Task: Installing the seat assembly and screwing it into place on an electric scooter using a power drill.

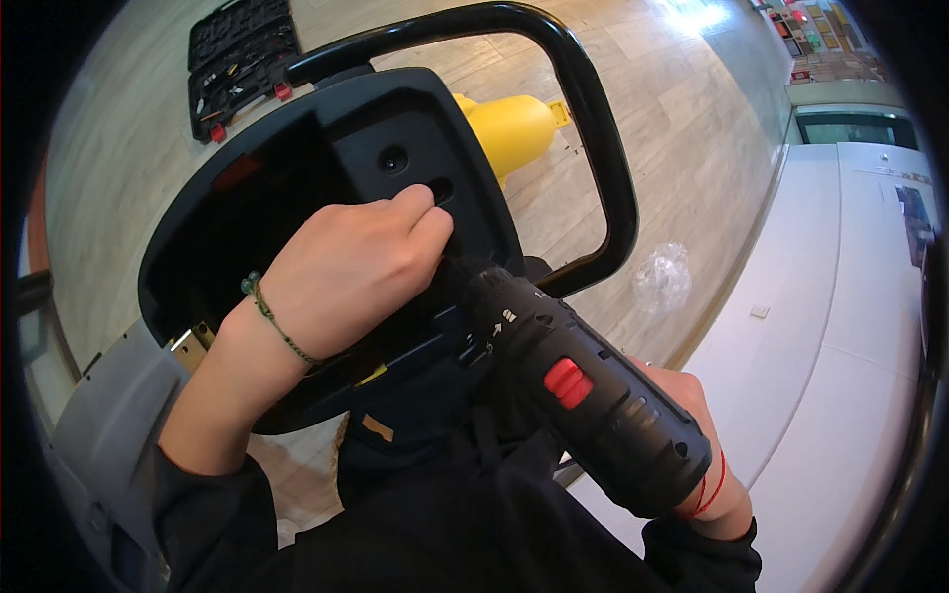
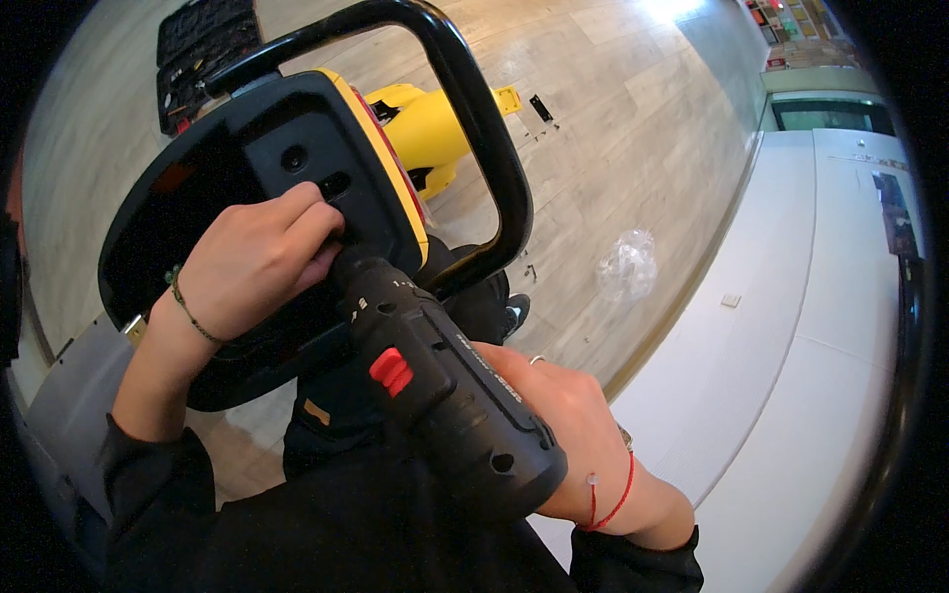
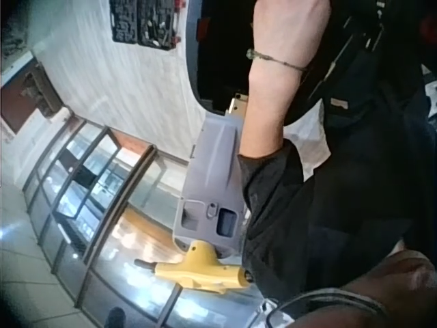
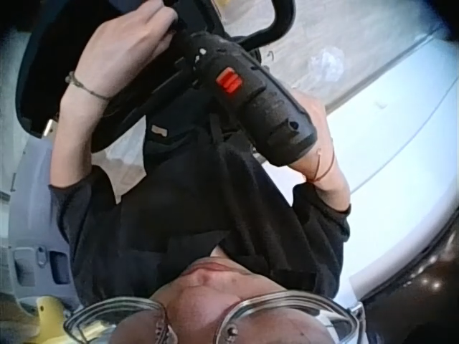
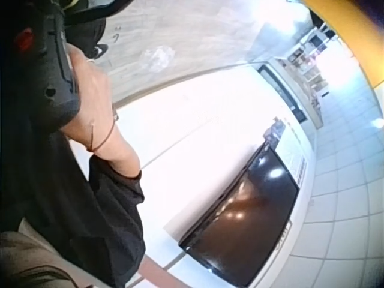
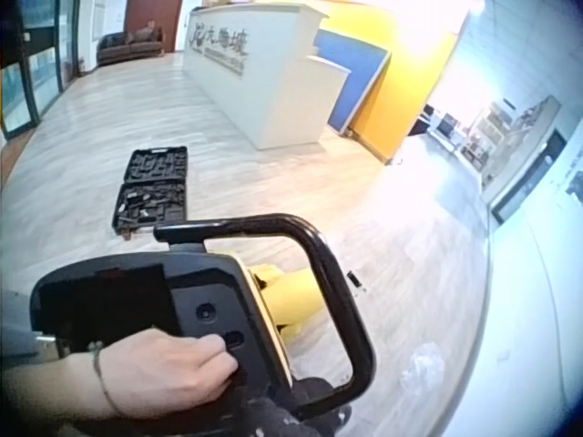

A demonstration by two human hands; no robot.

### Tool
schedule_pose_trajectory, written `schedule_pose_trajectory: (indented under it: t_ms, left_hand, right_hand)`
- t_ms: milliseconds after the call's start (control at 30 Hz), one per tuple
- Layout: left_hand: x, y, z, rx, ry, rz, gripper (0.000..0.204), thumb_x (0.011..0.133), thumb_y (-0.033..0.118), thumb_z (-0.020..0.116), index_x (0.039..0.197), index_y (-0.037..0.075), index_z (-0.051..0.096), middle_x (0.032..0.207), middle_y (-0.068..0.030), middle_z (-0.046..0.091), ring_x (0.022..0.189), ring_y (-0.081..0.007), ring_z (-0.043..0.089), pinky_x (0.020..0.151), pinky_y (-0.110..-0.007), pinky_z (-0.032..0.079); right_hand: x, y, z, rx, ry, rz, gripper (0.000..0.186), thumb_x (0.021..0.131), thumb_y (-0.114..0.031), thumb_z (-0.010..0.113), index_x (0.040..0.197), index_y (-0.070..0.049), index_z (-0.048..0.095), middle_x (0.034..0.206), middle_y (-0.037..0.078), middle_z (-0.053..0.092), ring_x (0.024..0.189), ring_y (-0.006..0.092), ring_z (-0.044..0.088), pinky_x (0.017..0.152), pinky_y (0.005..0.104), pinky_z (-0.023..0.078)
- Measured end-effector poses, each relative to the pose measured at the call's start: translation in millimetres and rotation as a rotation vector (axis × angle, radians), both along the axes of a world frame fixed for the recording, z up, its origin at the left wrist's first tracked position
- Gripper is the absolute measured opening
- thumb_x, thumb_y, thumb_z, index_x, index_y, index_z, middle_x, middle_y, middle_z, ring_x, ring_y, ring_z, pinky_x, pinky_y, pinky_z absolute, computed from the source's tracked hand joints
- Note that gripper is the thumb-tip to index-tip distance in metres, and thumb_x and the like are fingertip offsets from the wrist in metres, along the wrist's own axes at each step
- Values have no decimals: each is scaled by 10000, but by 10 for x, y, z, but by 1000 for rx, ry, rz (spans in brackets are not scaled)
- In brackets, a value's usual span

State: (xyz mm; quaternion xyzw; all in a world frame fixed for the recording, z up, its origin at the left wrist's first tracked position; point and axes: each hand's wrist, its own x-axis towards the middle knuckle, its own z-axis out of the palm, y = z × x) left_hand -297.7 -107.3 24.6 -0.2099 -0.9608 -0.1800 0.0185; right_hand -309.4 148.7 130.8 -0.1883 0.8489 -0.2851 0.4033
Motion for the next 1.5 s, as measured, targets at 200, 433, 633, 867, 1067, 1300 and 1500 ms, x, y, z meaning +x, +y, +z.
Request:
schedule_pose_trajectory:
  t_ms: [200,433,633,867,1067,1300,1500]
  left_hand:
    - [52,6,-41,155,13,81,206,718,72,690,876,52,559,803,-73,528,647,-208,589,543,-296,482]
    - [81,135,-10,204,20,169,196,708,5,684,868,24,572,809,-89,546,675,-227,606,574,-303,494]
    - [36,246,93,84,-7,189,190,708,-25,679,872,10,589,812,-103,563,691,-240,609,588,-308,497]
    - [-28,267,151,103,-93,200,192,690,-37,688,854,20,605,791,-83,566,690,-224,605,586,-294,488]
    - [-93,287,168,113,-141,211,195,688,-54,685,853,16,609,789,-89,575,690,-228,601,592,-294,485]
    - [-85,412,234,-65,-78,199,194,684,-45,689,847,20,608,793,-88,562,698,-239,605,599,-308,492]
    - [-93,452,261,-136,-92,179,192,697,-37,677,857,25,591,808,-88,551,687,-252,602,598,-315,491]
  right_hand:
    - [45,163,-136,-143,-33,-103,503,713,-201,741,1141,-19,548,913,143,663,811,257,663,743,325,513]
    - [180,415,-317,-215,135,-100,384,756,-161,695,1105,-50,579,878,113,668,784,241,655,746,295,508]
    - [215,570,-399,120,-87,-124,359,772,-267,665,1088,-105,614,851,92,672,742,229,654,687,307,501]
    - [162,734,-641,-14,-316,-97,407,736,-352,656,1062,-111,621,811,95,664,700,242,653,608,314,490]
    - [223,854,-851,-221,-252,-100,311,748,-307,634,988,-110,631,813,84,656,671,251,647,575,305,486]
    - [302,871,-876,-472,-88,-323,343,729,-256,665,1007,-56,642,839,119,660,690,256,653,597,302,496]
    - [273,926,-851,-413,-165,-250,352,731,-245,667,1023,-52,639,845,117,662,692,250,655,596,296,498]
